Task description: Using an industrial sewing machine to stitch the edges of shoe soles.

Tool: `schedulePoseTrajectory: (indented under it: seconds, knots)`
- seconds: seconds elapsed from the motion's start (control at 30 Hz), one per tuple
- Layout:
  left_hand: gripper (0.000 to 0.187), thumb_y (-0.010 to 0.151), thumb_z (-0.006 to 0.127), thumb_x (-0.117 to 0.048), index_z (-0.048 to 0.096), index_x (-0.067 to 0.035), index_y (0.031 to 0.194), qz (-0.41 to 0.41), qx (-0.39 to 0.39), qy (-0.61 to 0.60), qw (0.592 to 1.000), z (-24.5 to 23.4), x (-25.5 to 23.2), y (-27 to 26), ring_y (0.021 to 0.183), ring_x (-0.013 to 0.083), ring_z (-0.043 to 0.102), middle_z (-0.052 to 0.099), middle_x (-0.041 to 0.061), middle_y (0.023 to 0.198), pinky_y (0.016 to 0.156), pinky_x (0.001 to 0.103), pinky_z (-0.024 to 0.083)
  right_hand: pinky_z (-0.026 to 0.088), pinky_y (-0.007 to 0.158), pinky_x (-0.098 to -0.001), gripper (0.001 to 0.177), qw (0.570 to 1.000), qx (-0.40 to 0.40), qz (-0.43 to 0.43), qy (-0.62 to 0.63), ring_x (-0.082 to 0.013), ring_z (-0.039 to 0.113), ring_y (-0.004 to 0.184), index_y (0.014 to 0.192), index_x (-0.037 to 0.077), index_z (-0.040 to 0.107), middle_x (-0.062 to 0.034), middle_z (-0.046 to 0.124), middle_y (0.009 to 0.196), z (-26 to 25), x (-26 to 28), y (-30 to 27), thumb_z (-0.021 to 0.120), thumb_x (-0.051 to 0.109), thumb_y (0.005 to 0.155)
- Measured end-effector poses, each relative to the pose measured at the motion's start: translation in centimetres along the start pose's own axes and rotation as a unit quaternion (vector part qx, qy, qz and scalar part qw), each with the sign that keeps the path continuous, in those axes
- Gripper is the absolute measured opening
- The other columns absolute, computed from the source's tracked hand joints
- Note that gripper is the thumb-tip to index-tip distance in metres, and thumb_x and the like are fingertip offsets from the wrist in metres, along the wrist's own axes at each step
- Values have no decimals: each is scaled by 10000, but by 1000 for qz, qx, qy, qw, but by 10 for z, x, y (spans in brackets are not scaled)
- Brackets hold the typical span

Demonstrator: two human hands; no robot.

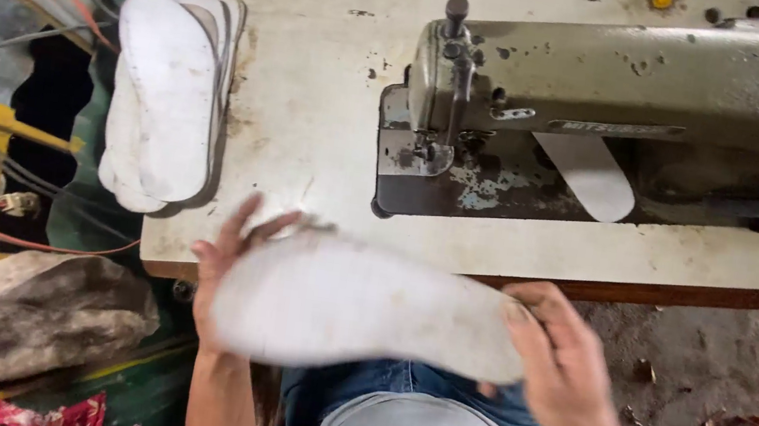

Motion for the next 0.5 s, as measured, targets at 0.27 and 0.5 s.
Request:
schedulePoseTrajectory:
  seconds: [0.27, 0.5]
  knots:
    - [441, 982, 593, -157, 532, -37, 1402, 100, -107, 332, 932, 13, -15, -10, 1242, 217, 684, 646, 116, 1395, 1001, 304, 542, 667, 569, -460, 234, 939, -54, 260, 219, -456, 806, 707, 1201, -11, 500, -353, 758, 1124, 81, -77, -18, 436, 134, 1029]
    - [691, 991, 546, -561, 458, -156, 1544, 245, 174, 677, 672, 85, 33, 8, 1565, 381, 177, 304, 165, 1661, 1231, 615, 123, 586, 661, -352, 354, 983, 147, 114, 0, -165, 738, 813, 1260, 113, 552, -34, 765, 908, 93, -56, -17, 508, 347, 998]
Point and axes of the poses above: each hand's wrist, its own y-axis towards the middle knuckle, its own z-axis out of the palm, x = y × z, the point moved 9 cm from there along y, towards the middle knuckle
